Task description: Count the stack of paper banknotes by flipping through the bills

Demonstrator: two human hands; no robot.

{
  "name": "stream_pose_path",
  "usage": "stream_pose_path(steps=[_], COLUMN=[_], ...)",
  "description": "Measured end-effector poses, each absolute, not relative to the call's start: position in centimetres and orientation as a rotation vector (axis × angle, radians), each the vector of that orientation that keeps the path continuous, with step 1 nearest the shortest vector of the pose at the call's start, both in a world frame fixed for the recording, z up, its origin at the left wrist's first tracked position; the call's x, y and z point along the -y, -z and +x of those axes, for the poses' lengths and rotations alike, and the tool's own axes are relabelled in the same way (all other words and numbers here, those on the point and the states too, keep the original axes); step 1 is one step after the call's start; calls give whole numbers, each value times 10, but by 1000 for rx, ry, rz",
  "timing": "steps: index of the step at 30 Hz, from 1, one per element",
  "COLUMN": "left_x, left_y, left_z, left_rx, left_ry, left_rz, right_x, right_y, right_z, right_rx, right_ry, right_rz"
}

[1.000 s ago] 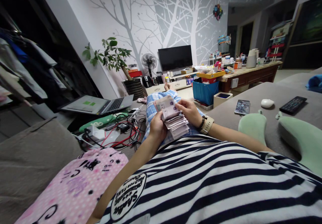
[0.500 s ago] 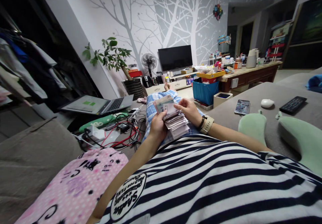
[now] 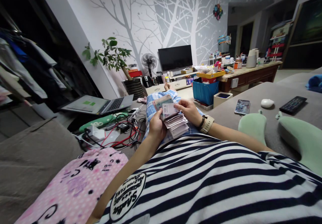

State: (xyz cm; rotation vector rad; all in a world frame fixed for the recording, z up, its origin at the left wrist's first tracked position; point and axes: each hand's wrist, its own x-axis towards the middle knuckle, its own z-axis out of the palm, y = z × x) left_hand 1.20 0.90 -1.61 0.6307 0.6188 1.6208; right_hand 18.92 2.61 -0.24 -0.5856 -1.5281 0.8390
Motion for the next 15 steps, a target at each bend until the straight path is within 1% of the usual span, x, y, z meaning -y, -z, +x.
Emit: stream_pose_path(steps=[15], left_x=[-9], left_y=[16], left_z=[12], left_rx=[-623], left_ry=[-1636], left_rz=[646], right_x=[-25], right_y=[3], right_z=[189], right_rx=[1507], right_ry=[-910], right_rz=[-506])
